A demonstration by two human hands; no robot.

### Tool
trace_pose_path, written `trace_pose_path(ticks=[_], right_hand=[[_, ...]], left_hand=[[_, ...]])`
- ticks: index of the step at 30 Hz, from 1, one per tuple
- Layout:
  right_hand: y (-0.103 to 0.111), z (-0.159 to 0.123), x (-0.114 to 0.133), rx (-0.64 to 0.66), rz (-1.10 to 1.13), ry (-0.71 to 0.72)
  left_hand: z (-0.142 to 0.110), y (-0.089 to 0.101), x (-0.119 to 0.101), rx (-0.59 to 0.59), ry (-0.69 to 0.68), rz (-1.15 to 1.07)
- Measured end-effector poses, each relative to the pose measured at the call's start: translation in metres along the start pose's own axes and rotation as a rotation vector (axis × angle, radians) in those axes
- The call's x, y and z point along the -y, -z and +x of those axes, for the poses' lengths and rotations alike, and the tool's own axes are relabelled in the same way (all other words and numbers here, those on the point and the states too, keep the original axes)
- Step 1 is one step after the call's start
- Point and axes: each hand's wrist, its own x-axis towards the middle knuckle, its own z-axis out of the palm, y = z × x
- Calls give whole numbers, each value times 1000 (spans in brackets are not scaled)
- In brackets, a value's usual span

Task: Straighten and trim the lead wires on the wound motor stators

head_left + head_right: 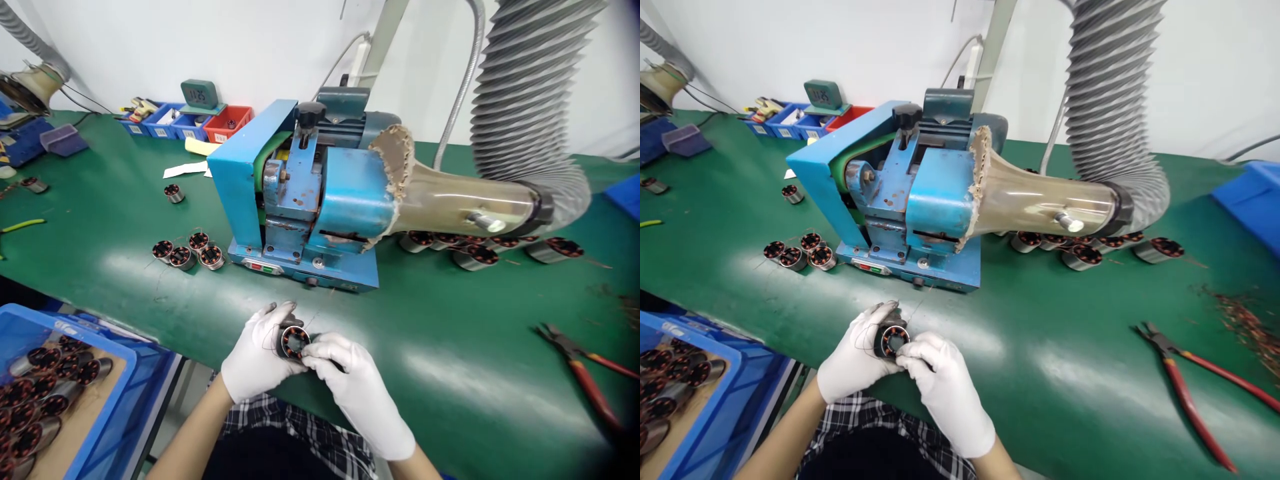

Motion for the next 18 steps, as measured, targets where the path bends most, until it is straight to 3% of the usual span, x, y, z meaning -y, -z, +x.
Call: trace_pose_path(ticks=[4, 7, 13, 16, 18], right_hand=[[2, -6, 0, -50, -145, 104], [5, -3, -7, -62, -296, 82], [20, -1, -26, 94, -393, 33], [37, -9, -24, 116, -445, 20], [44, -12, -16, 132, -419, 44]], left_hand=[[-1, 2, -1, 18, 25, -4], [-1, 3, -2, 41, 49, -1], [1, 4, 1, 83, 87, -22], [-3, 8, 0, 114, 148, -82], [-9, 14, -11, 38, 198, -90]])
